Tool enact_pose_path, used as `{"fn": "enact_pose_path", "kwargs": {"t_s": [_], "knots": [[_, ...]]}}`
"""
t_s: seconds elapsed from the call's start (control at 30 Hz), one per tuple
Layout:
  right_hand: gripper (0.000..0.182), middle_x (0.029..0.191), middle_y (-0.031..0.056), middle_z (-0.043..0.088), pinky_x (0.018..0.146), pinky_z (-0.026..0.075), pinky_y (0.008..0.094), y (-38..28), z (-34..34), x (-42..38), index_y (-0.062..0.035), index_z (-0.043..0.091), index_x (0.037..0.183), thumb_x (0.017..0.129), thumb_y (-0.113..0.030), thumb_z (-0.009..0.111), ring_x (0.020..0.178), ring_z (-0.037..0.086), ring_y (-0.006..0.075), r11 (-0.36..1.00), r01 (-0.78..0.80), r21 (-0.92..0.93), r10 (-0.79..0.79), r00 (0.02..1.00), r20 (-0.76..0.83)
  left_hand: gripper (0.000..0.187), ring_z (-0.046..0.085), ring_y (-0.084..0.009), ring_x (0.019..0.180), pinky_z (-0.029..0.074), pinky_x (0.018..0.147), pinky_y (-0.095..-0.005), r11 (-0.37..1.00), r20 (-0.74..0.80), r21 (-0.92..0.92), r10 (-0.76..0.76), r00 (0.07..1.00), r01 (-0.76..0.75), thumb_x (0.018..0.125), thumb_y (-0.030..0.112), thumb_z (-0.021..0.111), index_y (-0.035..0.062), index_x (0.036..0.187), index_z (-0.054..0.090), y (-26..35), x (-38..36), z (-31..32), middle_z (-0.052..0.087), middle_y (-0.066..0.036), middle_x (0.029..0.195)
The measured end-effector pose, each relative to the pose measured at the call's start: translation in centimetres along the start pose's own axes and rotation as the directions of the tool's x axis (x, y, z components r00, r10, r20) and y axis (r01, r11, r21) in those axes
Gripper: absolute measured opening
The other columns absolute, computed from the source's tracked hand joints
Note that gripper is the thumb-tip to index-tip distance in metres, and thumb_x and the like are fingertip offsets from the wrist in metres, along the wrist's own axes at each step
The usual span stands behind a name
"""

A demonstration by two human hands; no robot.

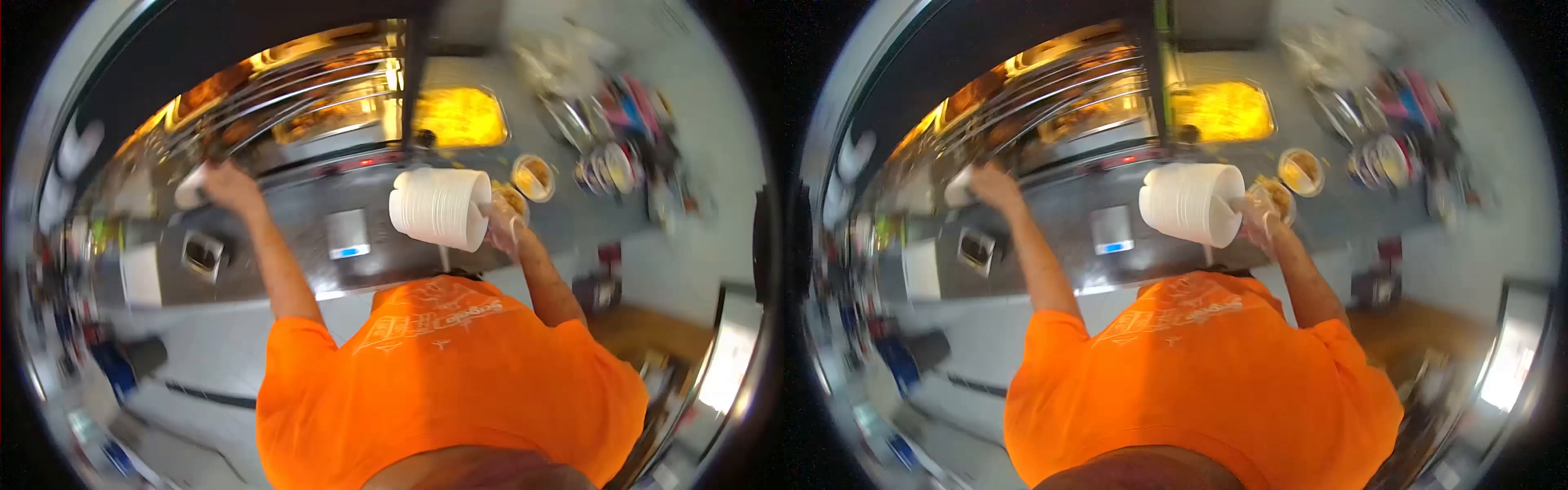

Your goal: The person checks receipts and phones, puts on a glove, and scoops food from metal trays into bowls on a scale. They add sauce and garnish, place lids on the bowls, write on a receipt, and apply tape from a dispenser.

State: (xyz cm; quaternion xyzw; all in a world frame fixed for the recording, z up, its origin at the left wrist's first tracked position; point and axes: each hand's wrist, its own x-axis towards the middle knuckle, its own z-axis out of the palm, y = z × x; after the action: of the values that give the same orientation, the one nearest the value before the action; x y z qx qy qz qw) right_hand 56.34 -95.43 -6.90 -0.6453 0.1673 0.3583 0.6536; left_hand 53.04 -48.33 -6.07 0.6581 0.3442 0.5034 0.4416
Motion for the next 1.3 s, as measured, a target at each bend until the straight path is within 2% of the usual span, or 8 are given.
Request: {"fn": "enact_pose_path", "kwargs": {"t_s": [0.03,0.1,0.17,0.53,0.87,0.97,1.13,1.3], "knots": [[0.045,0.103,0.0112,0.06,0.07,0.055,0.0409,-0.1,-3.4,-2.4,0.001,0.05,0.118,0.082,-0.026,0.055,0.081,0.065,0.0259,0.997,0.007,0.076,0.0,0.996,-0.09,0.028,0.058,-0.0281,0.08,0.045,0.077,-0.039,0.781,0.03,0.462,0.459,0.888,-0.42,0.089,0.019,0.052,-0.0051,0.102,0.059,-1.6,0.2,1.1,0.063,-0.017,0.09],[0.043,0.099,0.0192,0.062,0.063,0.057,0.0468,-0.6,-10.3,-5.8,0.0051,0.053,0.113,0.082,-0.023,0.057,0.081,0.065,0.0314,0.978,0.078,0.192,-0.05,0.988,-0.148,0.039,0.058,-0.0327,0.088,0.044,0.081,-0.04,0.787,-0.084,0.471,0.49,0.867,-0.399,0.088,0.026,0.053,-0.0078,0.106,0.058,-2.2,0.1,2.2,0.061,-0.023,0.1],[0.044,0.096,0.0194,0.062,0.061,0.057,0.0447,1.1,-18.3,-8.4,0.0075,0.053,0.111,0.082,-0.025,0.058,0.08,0.066,0.0287,0.909,0.153,0.387,-0.108,0.985,-0.136,0.044,0.057,-0.0341,0.096,0.044,0.085,-0.039,0.966,-0.122,0.209,0.182,0.976,-0.154,0.088,0.027,0.05,-0.0091,0.112,0.056,2.9,-3.9,4.1,0.059,-0.025,0.106],[0.049,0.09,0.0239,0.062,0.065,0.059,0.0421,5.6,-43.3,-7.1,0.014,0.043,0.117,0.082,-0.019,0.051,0.069,0.067,0.0322,0.936,0.021,0.351,0.153,0.874,-0.46,0.049,0.056,-0.032,0.1,0.041,0.091,-0.0366,0.974,0.034,0.175,0.139,0.99,-0.143,0.093,0.03,0.047,-0.0131,0.115,0.052,8.0,-18.3,14.2,0.059,-0.025,0.11],[0.051,0.087,0.0297,0.062,0.071,0.058,0.0414,6.1,-44.6,-4.2,0.0207,0.041,0.112,0.076,-0.016,0.042,0.076,0.067,0.0365,0.896,0.0,0.443,0.136,0.952,-0.275,0.036,0.054,-0.0274,0.107,0.042,0.093,-0.0348,0.969,-0.059,-0.203,0.133,0.989,-0.143,0.091,0.015,0.048,-0.0109,0.115,0.054,14.2,-25.0,16.4,0.054,-0.02,0.121],[0.044,0.084,0.0274,0.064,0.07,0.058,0.0377,7.6,-44.6,-5.6,0.016,0.041,0.115,0.083,-0.014,0.037,0.078,0.067,0.0332,0.884,0.007,0.468,0.165,0.931,-0.326,0.027,0.06,-0.0234,0.095,0.046,0.087,-0.034,0.971,0.194,-0.124,0.226,0.955,-0.205,0.09,0.009,0.049,-0.0089,0.108,0.06,19.1,-34.1,16.6,0.063,-0.017,0.103],[0.046,0.089,0.0288,0.063,0.07,0.057,0.038,8.8,-44.4,-9.8,0.0164,0.039,0.118,0.084,-0.014,0.037,0.078,0.067,0.0338,0.896,0.049,0.442,0.145,0.908,-0.394,0.031,0.059,-0.0251,0.093,0.045,0.081,-0.0311,0.996,0.973,0.088,-0.092,0.21,0.027,0.073,0.001,0.068,0.0017,0.103,0.061,14.2,-58.1,20.8,0.062,-0.013,0.097],[0.049,0.095,0.0281,0.062,0.072,0.057,0.0407,8.1,-43.2,-10.6,0.0148,0.041,0.118,0.083,-0.02,0.042,0.08,0.067,0.033,0.911,0.046,0.411,0.163,0.873,-0.459,0.036,0.058,-0.0351,0.095,0.045,0.085,-0.0398,0.99,0.97,0.027,-0.059,0.235,0.136,0.069,0.003,0.07,0.0,0.103,0.061,6.7,-69.3,23.0,0.06,-0.018,0.099]]}}
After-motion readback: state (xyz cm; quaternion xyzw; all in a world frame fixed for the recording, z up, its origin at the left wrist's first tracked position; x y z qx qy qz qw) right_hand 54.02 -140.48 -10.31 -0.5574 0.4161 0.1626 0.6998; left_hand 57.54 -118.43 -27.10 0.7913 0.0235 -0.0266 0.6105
